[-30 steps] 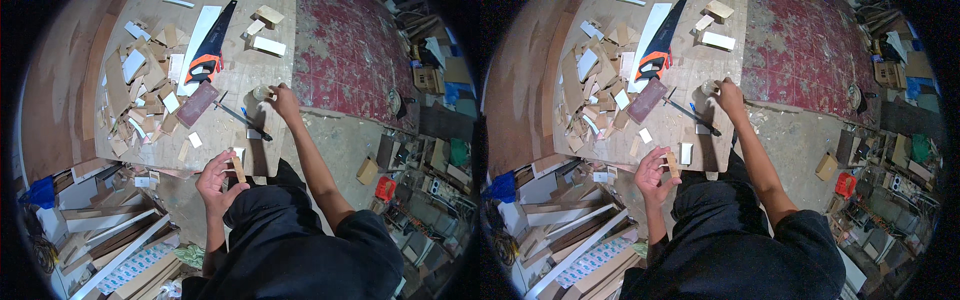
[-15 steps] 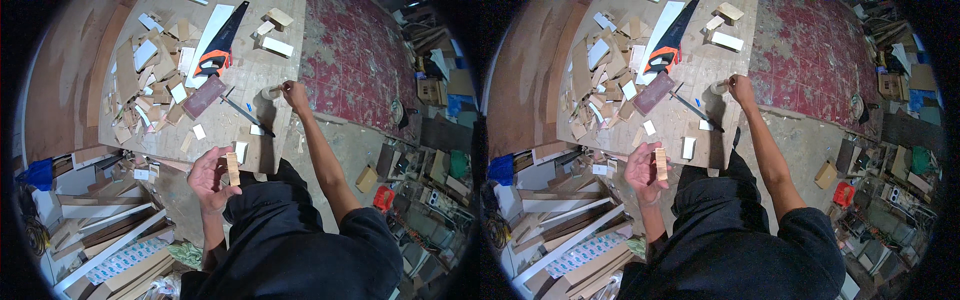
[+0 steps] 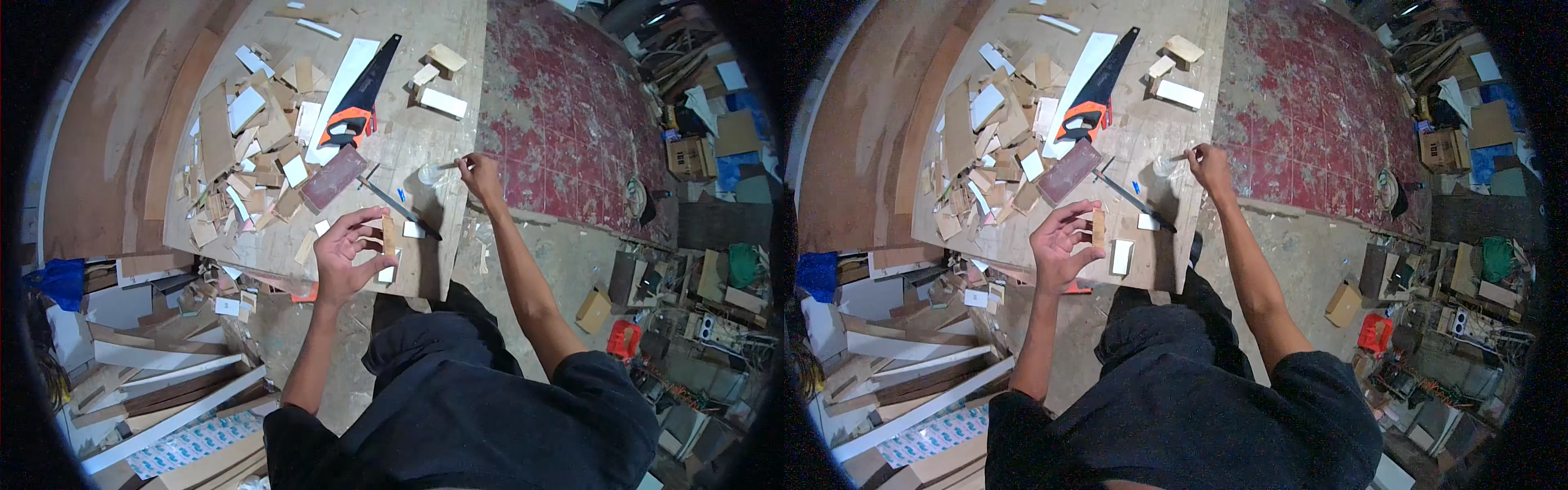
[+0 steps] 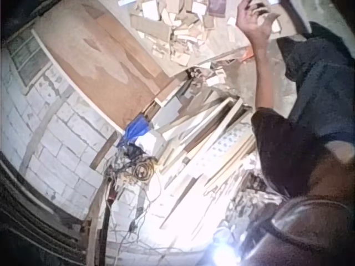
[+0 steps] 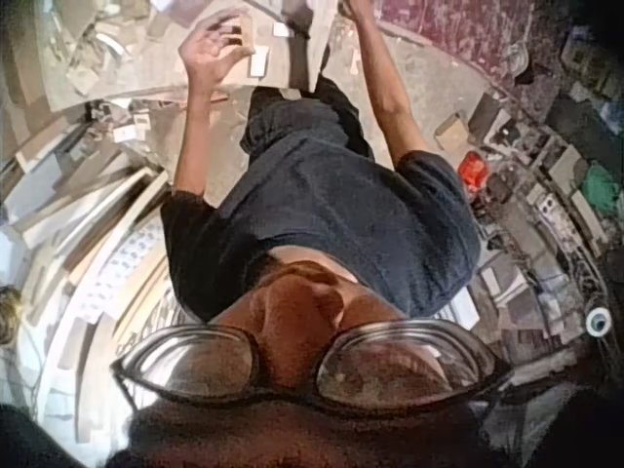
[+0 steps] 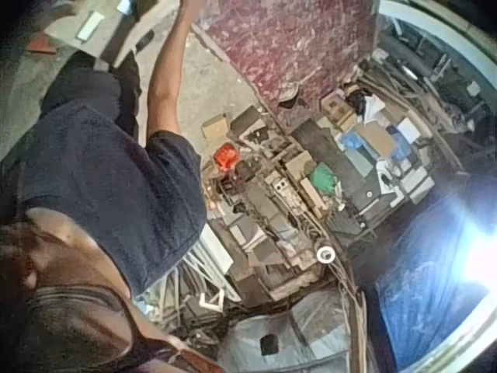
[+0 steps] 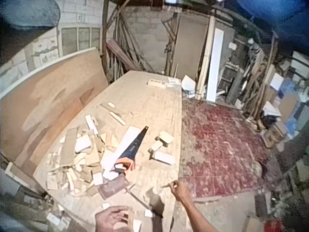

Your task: Measure, mark, and glue small wooden blocks together on a workshop bench.

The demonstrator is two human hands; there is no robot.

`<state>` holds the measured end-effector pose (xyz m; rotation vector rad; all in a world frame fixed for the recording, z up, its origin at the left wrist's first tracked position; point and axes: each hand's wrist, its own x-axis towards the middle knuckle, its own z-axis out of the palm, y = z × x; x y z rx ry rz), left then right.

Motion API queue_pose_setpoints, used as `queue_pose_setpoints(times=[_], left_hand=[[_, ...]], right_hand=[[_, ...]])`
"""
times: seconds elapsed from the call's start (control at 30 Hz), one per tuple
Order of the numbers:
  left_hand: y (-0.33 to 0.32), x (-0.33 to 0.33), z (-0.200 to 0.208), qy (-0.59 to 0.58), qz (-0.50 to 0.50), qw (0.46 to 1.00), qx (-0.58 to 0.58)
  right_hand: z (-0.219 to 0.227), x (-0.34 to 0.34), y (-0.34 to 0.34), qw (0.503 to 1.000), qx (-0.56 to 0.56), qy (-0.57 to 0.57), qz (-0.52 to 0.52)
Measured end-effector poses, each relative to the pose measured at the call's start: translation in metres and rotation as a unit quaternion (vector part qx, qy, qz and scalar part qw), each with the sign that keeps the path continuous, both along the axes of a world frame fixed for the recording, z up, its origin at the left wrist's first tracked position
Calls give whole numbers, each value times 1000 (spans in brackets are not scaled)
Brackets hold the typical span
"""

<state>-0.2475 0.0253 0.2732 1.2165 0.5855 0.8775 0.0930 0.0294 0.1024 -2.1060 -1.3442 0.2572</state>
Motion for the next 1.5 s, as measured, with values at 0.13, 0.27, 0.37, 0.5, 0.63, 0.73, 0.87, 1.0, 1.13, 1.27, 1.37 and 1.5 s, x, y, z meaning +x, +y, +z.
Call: queue_pose_setpoints(times=[0.13, 0.27, 0.37, 0.5, 0.63, 0.73, 0.87, 1.0, 1.13, 1.27, 1.37, 1.5], left_hand=[[6, 0, 4, 4, 10, 1000, 23], [-4, 1, 7, -34, 76, 996, 24], [-13, 1, 16, -64, 91, 994, -3], [-20, 10, 35, -83, 51, 995, 15], [-30, 17, 59, -111, 34, 993, 2], [-34, 22, 71, -129, 13, 991, 21], [-39, 24, 81, -148, -11, 989, 22], [-40, 24, 85, -164, -23, 985, 39], [-39, 24, 80, -170, -17, 983, 64], [-37, 27, 85, -167, -9, 984, 69], [-35, 28, 85, -173, -3, 982, 78], [-33, 27, 85, -173, -8, 983, 54]], right_hand=[[20, -6, -15, 1000, -1, 15, -9], [72, -3, -44, 925, 81, 368, -52], [120, -13, -82, 864, 136, 483, -38], [193, -44, -132, 830, 207, 518, 13], [229, -65, -151, 820, 273, 490, 117], [238, -69, -162, 809, 301, 482, 149], [247, -72, -171, 798, 312, 490, 161], [255, -74, -178, 803, 317, 476, 165], [258, -82, -179, 801, 306, 488, 164], [258, -87, -178, 810, 294, 482, 161], [255, -83, -175, 813, 302, 470, 163], [258, -77, -173, 817, 307, 462, 159]])
